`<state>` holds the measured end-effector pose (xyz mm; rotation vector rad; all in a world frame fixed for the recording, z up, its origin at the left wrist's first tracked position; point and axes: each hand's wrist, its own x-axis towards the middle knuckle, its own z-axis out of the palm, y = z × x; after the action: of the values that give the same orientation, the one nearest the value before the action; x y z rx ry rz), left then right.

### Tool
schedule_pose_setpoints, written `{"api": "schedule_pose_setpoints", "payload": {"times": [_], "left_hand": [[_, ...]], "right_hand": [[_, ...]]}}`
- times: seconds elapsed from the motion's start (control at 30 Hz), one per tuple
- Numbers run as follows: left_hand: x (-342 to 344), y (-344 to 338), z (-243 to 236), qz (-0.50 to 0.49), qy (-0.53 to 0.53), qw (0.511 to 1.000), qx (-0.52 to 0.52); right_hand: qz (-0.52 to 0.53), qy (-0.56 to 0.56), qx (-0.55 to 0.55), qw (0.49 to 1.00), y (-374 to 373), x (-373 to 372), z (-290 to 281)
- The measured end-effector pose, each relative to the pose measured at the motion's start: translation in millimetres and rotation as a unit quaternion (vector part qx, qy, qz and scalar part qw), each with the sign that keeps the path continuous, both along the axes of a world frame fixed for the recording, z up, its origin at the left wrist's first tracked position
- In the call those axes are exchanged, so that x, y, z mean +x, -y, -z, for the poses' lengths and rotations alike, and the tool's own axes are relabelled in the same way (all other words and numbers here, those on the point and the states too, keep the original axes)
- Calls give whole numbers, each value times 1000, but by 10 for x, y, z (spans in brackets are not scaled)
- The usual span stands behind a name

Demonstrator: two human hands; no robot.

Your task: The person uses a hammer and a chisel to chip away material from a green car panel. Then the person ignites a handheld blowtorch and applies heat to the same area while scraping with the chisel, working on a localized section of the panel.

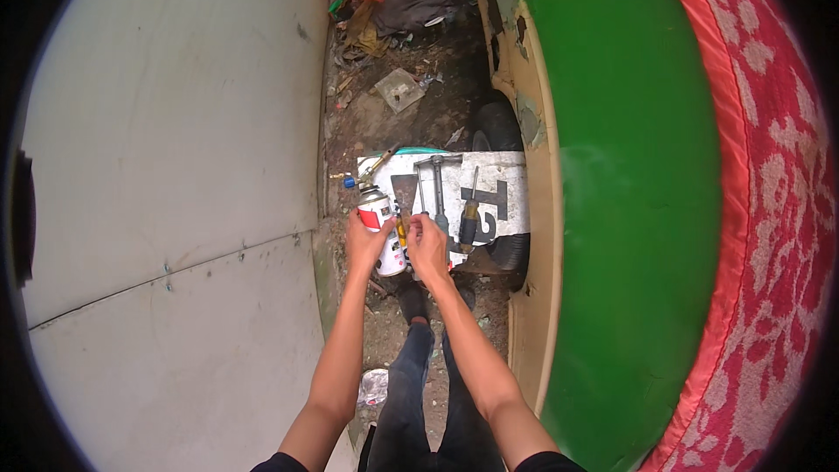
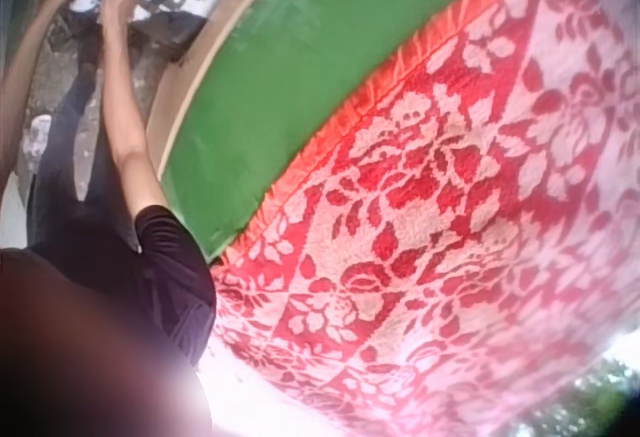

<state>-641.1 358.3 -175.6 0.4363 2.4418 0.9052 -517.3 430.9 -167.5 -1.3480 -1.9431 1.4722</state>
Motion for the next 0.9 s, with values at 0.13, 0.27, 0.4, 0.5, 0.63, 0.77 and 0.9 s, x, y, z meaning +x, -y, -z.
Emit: {"api": "schedule_pose_setpoints", "payload": {"times": [0.13, 0.27, 0.4, 0.5, 0.63, 0.77, 0.9], "left_hand": [[-129, 1, 60, -50, 45, 997, 36], [-240, 236, -15, -83, 84, 984, 136], [-279, 501, -315, -97, 135, 969, 186], [-330, 754, -496, -57, 86, 984, 146], [-308, 1049, -778, -51, 18, 985, 166], [-193, 1098, -1092, -78, 72, 971, 216], [-25, 1130, -1476, -80, 42, 972, 216]], "right_hand": [[-6, 8, -9, 1000, -14, -78, 29], [-69, 24, 48, 996, -12, -163, 8], [-146, 117, 154, 970, -18, -329, 23], [-156, 168, 152, 961, -15, -440, 36], [-126, 148, 180, 964, 96, -483, -11], [-95, 112, 187, 971, 148, -393, -59], [-7, 2, 99, 995, 210, -209, -432]]}}
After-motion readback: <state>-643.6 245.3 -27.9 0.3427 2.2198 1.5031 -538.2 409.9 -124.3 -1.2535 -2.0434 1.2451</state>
